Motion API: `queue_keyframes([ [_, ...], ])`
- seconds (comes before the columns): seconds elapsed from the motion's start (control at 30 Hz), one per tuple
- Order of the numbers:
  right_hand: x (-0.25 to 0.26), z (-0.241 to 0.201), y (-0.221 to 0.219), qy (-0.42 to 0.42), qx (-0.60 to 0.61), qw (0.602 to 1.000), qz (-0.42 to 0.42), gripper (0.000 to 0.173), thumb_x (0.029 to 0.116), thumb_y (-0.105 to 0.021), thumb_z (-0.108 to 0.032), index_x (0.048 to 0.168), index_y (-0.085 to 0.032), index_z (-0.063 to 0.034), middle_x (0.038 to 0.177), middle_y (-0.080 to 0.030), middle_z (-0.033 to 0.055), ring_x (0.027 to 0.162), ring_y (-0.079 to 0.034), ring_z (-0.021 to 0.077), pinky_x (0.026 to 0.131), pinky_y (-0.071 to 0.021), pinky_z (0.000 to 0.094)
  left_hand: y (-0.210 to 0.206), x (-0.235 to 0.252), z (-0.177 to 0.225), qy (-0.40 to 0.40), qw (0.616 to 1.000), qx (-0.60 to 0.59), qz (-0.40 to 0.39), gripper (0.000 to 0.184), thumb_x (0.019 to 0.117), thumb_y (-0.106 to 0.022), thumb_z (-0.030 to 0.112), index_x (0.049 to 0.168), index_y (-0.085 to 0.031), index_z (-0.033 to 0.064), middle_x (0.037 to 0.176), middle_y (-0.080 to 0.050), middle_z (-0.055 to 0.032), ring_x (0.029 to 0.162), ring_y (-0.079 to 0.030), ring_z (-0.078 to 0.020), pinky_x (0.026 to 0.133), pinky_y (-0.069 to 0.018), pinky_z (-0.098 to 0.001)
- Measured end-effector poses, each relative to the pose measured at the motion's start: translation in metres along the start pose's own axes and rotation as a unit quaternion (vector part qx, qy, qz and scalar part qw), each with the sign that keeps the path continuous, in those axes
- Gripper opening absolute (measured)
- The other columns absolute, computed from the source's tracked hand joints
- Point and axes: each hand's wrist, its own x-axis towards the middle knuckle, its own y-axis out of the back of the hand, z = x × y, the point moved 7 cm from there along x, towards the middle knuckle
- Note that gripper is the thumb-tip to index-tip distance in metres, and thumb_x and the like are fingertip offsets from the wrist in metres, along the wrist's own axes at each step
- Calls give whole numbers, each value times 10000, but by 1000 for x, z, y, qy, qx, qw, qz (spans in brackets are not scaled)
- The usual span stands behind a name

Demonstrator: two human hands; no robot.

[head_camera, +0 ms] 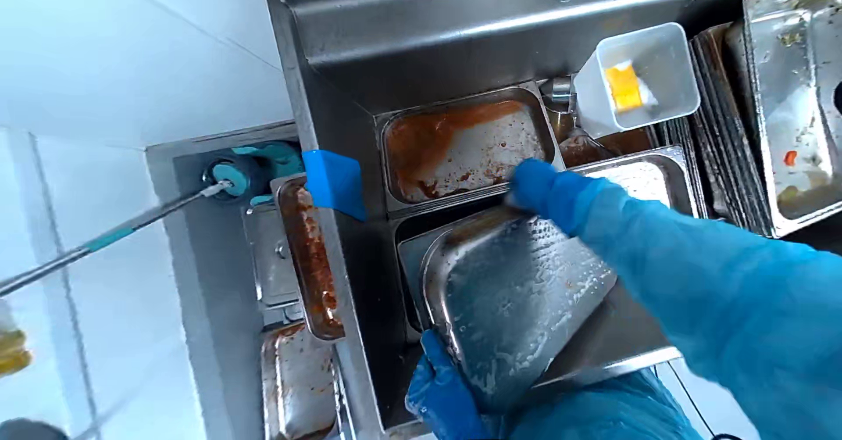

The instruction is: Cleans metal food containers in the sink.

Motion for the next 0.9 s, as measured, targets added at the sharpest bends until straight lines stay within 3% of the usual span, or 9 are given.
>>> queue_keyframes([
  [0.07,4,40,-1,-85,-42,996,-5,325,874,-732,-412,894,-722,-87,921,-707,174,900,-696,394,734,-544,648,-4,6,7,-17,1000,-2,-5,537,1042,-596,363,648,-657,4,568,-594,-75,553,-598,-174,588,-495,-422],
  [0.2,-33,-110,33,75,22,997,5,317,851,-760,-430,920,-733,-122,963,-698,123,949,-684,331,749,-560,586,-5,9,6,-13,1000,19,-11,524,1047,-588,374,699,-683,-6,603,-619,-101,585,-625,-210,612,-512,-456],
  [0.27,-35,-141,38,142,68,987,-15,281,865,-769,-362,980,-739,-107,966,-696,118,935,-687,316,745,-565,576,-1,4,0,-3,1000,22,-5,541,1050,-577,370,683,-669,-17,597,-610,-108,582,-618,-211,618,-508,-463],
  [0.33,-20,-92,18,124,68,990,-19,260,884,-754,-323,963,-725,-76,923,-697,140,889,-688,334,733,-547,590,5,2,-7,5,1000,24,-6,541,1048,-582,370,691,-683,-24,607,-629,-122,594,-634,-226,626,-515,-477],
  [0.47,8,105,-17,-119,-124,985,-3,272,852,-753,-288,832,-701,-22,921,-690,217,902,-683,423,736,-547,653,6,-2,2,-20,1000,2,-6,534,1043,-587,368,658,-665,6,570,-606,-75,540,-610,-164,568,-511,-404],
  [0.53,12,122,-9,-163,-174,970,-37,278,883,-729,-267,858,-707,10,955,-700,234,945,-688,433,787,-542,658,4,1,16,-55,998,4,-12,519,1038,-588,356,662,-678,9,567,-614,-74,532,-620,-164,555,-513,-400],
  [0.7,-14,-27,37,-63,-168,981,-68,331,922,-694,-354,846,-690,-31,879,-691,196,856,-694,396,701,-542,644,3,3,34,-65,996,54,-31,525,1048,-576,372,713,-715,-8,617,-652,-140,612,-670,-290,614,-522,-513],
  [0.77,-33,-89,54,-23,-143,987,-63,361,927,-674,-394,871,-707,-38,921,-702,196,906,-694,402,726,-537,650,7,1,37,-67,996,52,-31,515,1050,-573,365,725,-723,-7,629,-661,-148,624,-678,-301,629,-525,-526],
  [0.9,-93,-169,66,129,-59,989,52,319,848,-755,-469,967,-765,-173,981,-704,83,978,-686,288,779,-572,555,11,-7,45,-61,996,33,-54,449,1049,-575,343,811,-764,12,700,-709,-154,709,-719,-325,694,-554,-561],
])
